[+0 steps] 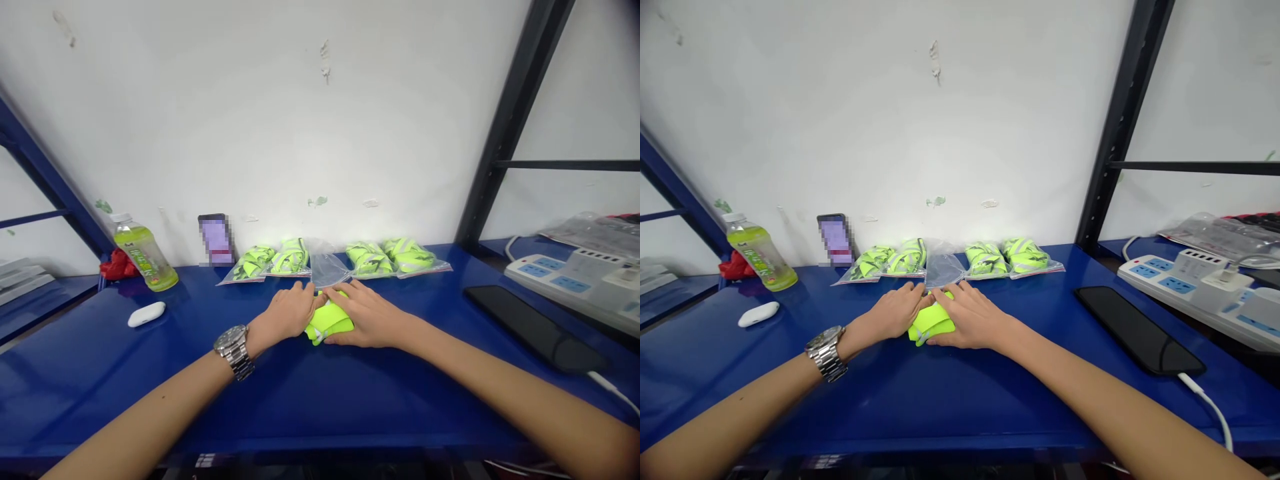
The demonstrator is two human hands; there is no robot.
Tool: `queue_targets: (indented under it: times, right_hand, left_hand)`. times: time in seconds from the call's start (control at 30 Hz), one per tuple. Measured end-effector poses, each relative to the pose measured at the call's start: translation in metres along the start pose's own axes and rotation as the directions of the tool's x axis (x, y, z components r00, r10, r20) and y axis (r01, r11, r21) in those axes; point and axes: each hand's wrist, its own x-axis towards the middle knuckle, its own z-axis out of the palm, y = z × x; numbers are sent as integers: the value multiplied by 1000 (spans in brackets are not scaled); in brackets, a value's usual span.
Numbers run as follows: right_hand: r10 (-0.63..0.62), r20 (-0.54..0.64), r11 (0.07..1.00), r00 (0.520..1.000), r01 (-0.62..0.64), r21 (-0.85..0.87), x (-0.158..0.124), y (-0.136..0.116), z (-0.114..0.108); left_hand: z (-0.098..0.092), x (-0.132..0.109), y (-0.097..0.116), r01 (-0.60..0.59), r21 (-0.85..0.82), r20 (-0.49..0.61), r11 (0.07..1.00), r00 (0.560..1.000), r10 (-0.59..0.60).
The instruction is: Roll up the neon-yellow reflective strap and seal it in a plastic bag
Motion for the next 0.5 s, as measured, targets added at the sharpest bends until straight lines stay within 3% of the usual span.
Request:
queue_targets:
  times: [0.1, 0.17, 0.23, 0.3, 0.5]
  right_hand:
    - [-37, 22, 999, 999, 36, 25, 2, 5, 3]
    - [-37, 31, 997, 999, 35, 64, 1, 4, 1]
    - [-30, 31, 996, 999, 27, 82, -2, 2, -1]
    - [-14, 41, 996, 999, 10, 84, -5, 0, -2]
    - [90, 54, 980, 994, -98, 173, -3, -1, 0]
  left_hand:
    - [-2, -5, 6, -80, -64, -167, 995, 984, 68]
    - [-4, -6, 10, -169, -257, -186, 952, 975, 123]
    - [-8, -6, 13, -166, -461, -99, 872, 986, 135]
    - [-14, -6, 16, -116, -540, 25, 834, 988, 153]
    - [-41, 3, 27, -95, -386, 290, 918, 932, 218]
